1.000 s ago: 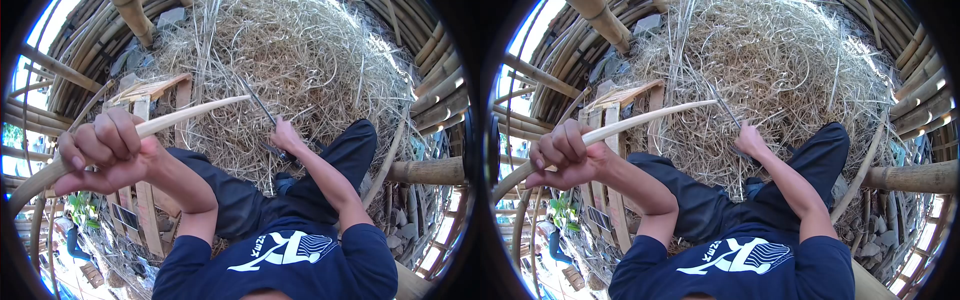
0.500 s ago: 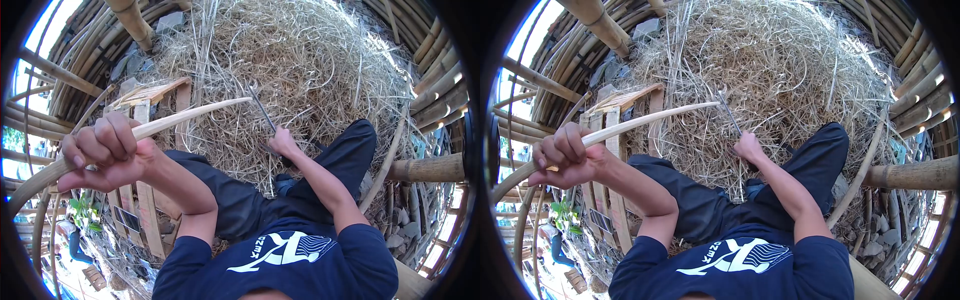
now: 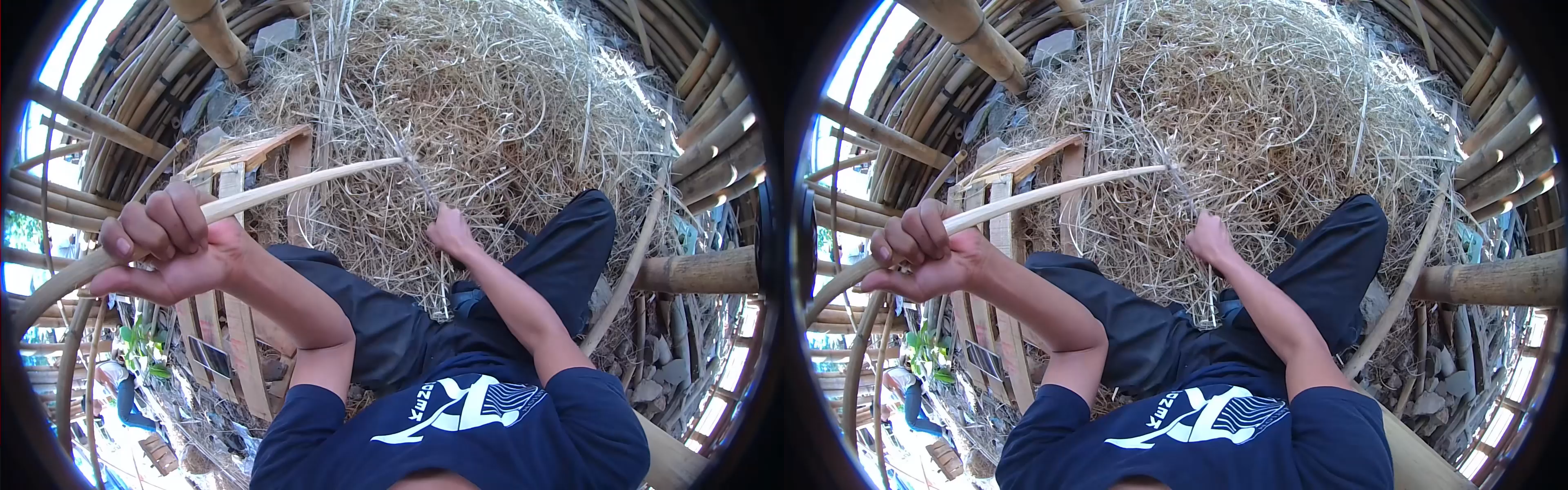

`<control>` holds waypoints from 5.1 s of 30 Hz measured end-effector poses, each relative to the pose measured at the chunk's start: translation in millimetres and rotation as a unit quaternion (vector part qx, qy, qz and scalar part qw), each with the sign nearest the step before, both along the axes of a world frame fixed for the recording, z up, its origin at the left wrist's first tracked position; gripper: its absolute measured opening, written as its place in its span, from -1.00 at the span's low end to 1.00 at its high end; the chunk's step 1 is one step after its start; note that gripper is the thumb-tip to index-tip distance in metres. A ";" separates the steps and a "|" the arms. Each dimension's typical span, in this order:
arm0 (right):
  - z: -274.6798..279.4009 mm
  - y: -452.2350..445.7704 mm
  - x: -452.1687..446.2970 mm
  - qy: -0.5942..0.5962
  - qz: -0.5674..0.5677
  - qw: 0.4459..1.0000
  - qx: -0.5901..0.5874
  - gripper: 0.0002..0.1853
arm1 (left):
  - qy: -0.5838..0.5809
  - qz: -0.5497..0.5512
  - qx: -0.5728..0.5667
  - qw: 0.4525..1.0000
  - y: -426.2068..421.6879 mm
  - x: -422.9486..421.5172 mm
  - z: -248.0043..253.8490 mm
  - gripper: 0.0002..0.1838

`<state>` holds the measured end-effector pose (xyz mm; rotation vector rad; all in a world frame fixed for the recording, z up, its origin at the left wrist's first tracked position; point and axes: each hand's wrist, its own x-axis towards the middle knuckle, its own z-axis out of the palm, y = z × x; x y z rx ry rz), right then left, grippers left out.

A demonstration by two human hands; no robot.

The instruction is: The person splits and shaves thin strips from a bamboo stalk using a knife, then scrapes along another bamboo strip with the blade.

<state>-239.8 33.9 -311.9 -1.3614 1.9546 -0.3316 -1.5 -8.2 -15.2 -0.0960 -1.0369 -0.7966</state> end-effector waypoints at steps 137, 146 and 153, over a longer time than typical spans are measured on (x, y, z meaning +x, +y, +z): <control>-17.0 32.7 13.7 -0.048 -0.095 0.994 -0.035 -0.62 | 0.053 0.083 0.071 0.993 7.2 -9.6 6.0 -0.56; 40.6 28.2 22.3 -0.130 -0.036 0.987 -0.086 -0.61 | 0.053 0.080 0.052 0.994 4.6 -13.0 6.0 -0.56; -20.3 23.2 -5.8 -0.058 -0.100 0.993 0.001 -0.57 | 0.052 0.088 0.056 0.993 3.1 -7.4 3.4 -0.55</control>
